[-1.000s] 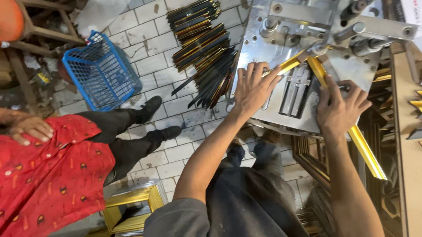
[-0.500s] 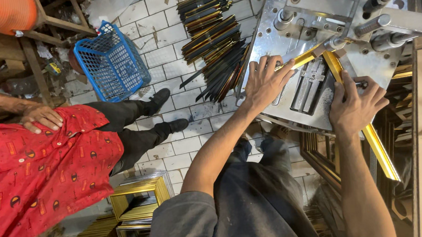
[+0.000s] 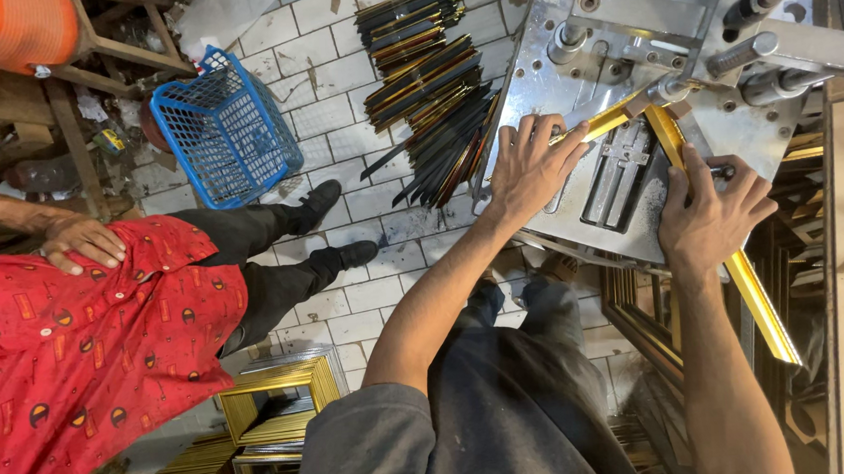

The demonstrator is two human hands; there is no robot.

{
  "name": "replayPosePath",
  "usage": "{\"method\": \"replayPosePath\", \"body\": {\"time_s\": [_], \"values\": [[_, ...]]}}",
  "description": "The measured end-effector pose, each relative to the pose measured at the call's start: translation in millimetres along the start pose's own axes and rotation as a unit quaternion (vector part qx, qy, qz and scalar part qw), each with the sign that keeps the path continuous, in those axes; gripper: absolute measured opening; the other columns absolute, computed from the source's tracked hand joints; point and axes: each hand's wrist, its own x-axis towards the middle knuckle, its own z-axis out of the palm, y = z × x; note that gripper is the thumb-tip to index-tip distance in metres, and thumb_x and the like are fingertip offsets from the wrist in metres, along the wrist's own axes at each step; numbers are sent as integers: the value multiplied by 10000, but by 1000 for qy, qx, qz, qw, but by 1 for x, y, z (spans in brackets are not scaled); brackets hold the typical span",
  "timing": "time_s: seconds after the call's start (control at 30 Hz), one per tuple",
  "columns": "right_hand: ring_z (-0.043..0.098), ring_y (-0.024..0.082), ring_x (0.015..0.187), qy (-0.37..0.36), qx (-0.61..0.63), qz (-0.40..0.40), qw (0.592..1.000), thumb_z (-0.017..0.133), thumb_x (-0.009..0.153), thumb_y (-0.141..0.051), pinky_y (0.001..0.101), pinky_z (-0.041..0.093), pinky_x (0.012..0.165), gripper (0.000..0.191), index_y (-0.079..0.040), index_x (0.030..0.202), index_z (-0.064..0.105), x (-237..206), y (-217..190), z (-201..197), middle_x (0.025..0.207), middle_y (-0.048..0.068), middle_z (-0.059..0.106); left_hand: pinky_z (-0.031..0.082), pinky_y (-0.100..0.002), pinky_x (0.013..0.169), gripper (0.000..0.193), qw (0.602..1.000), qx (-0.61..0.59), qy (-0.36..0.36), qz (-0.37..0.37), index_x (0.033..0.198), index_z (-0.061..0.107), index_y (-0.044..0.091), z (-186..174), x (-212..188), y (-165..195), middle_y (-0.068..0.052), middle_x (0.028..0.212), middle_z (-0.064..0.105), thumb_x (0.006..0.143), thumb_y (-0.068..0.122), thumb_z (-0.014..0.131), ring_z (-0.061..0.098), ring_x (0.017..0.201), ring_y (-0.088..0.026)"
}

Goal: The person picks up mitered gold picture frame molding pieces from the workbench and positions them on a frame joining machine, operating the machine's lever to fasten the corners. They assemble the four corners into a complete frame, set finished frames aside, and repeat the process with additional frames.

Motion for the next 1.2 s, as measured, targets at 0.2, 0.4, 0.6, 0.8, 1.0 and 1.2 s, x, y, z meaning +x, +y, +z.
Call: {"method": "replayPosePath", "body": {"time_s": [0.2,0.4,0.6,0.8,1.0,1.2], "values": [[444,292,1179,-3,7,3,1000,670,1089,-273,477,331,1045,268,-228,1349,717,0,0,-1,1275,62,549,431,-420,843,371,1000,10,-7,6,1318,685,271,-1,2,0,-1,1137,516,1001,455,630,473,1064,-199],[449,289,1174,2,2,-4,1000,676,1086,-284,475,332,1038,265,-229,1342,716,1,0,-1,1276,55,552,432,-418,840,370,1000,7,-8,-1,1310,686,278,-3,2,1,7,1133,520,992,459,634,478,1057,-190],[458,295,1174,3,5,0,1000,687,1072,-287,479,333,1034,272,-231,1337,716,1,0,-1,1280,55,552,423,-407,829,348,1000,7,-5,-1,1295,695,276,-9,2,3,15,1129,523,1002,454,636,484,1056,-187],[453,296,1189,3,-3,-5,1000,687,1063,-279,478,334,1051,282,-240,1341,713,-1,2,0,1287,58,548,417,-404,828,349,1000,-5,2,-5,1290,698,279,-12,2,4,23,1123,517,996,454,632,477,1052,-177],[450,293,1170,-6,3,2,1000,690,1084,-277,479,331,1040,262,-238,1342,710,-3,6,5,1261,55,546,416,-398,820,353,1000,4,2,2,1293,692,269,-8,2,3,10,1128,502,999,456,632,470,1051,-190],[453,278,1205,23,-10,-15,1000,683,996,-237,447,330,1022,327,-269,1320,718,-4,7,9,1232,27,555,407,-413,810,380,1000,-16,25,4,1270,697,230,-8,2,5,-10,1122,502,960,448,673,472,1037,-198]]}}
